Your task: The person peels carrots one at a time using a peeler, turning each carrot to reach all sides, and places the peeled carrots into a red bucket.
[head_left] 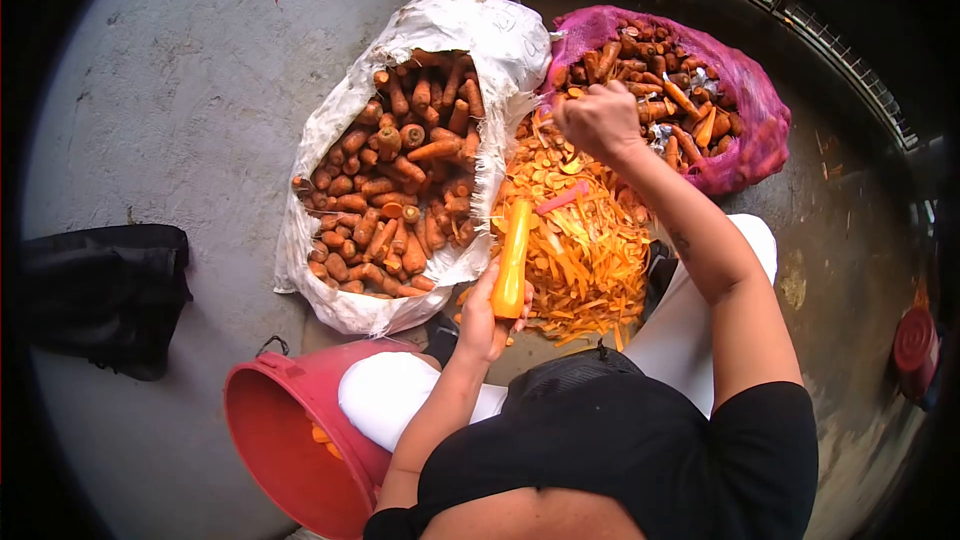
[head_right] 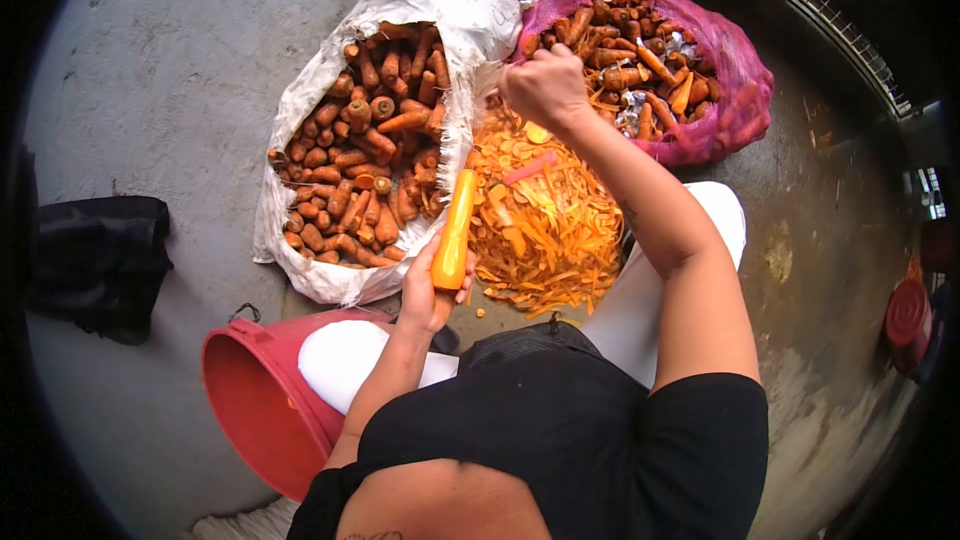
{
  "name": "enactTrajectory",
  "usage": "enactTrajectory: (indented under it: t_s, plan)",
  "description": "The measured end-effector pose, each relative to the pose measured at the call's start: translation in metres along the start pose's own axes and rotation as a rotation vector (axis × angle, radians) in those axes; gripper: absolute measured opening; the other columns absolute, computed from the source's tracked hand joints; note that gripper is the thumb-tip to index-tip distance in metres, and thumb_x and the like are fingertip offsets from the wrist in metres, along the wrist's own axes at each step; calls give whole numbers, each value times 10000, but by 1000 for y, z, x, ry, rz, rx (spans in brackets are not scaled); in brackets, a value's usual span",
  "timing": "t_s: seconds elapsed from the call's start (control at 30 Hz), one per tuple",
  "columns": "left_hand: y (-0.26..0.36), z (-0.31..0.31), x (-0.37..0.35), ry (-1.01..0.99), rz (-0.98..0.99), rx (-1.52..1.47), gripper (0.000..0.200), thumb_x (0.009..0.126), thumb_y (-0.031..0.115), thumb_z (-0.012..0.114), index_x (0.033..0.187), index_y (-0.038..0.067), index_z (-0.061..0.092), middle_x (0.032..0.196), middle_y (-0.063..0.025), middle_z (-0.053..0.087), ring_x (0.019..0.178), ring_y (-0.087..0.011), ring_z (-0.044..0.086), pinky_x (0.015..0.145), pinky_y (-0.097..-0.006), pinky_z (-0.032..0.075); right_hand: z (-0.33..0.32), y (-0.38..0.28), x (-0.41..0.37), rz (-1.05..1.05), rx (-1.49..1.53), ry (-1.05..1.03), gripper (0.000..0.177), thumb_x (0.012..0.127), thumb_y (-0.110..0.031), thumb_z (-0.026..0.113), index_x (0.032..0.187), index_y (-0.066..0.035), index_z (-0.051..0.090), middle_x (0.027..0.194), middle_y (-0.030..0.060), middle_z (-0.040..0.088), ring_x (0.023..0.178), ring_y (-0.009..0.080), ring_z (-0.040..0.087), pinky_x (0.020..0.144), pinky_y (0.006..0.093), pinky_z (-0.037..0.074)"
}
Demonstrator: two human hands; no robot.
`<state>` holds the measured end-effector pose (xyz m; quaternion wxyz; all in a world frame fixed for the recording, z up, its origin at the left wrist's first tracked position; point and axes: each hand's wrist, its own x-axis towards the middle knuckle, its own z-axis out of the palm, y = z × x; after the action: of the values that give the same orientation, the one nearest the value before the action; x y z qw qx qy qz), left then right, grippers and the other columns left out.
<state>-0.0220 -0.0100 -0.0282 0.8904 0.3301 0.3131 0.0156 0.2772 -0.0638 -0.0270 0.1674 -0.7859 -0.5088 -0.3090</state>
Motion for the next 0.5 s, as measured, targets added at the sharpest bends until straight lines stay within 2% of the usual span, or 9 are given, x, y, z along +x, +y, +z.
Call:
enactTrajectory:
  t_s: [0.07,0.17,0.23,0.3,0.37,0.5]
  plan:
    - [2,-2,1,49,-24,-37,411,1000,374,305,1280,87,396,812,-91,575,613,-144,541,453,-236,412,-1,1,1,3,40,154,406,833,-266,550,442,-159,536,391,7,474,372,131,443,485,342,373]
    - [2,-2,4,91,-41,-121,393,998,371,317,1228,74,429,823,-95,582,623,-152,555,461,-248,425,-27,-37,6,446,496,-552,364,834,-281,524,530,-143,670,395,36,505,361,193,505,451,338,412]
    - [0,-4,8,90,-26,-148,371,996,355,306,1148,58,467,840,-103,580,616,-160,547,454,-245,417,-26,-59,-9,323,733,-527,347,824,-316,524,595,-134,710,426,49,544,380,203,540,426,347,433]
    - [-2,-5,12,123,-23,-155,367,995,345,297,1104,50,487,851,-108,579,608,-164,541,446,-244,410,-34,-76,-15,212,861,-590,355,806,-340,541,591,-107,699,452,77,563,408,231,567,460,356,466]
    - [-3,-4,14,191,-32,-144,363,994,339,292,1097,52,489,855,-111,578,598,-164,535,440,-245,405,-35,-92,-24,78,927,-485,378,826,-271,551,499,-104,640,418,49,537,346,212,520,391,328,408]
    - [0,9,10,196,27,-78,355,993,331,288,1103,53,482,829,-107,567,571,-155,515,426,-243,393,-30,-101,-32,-116,813,-283,350,768,-258,590,452,-108,579,436,83,493,420,272,488,490,369,387]
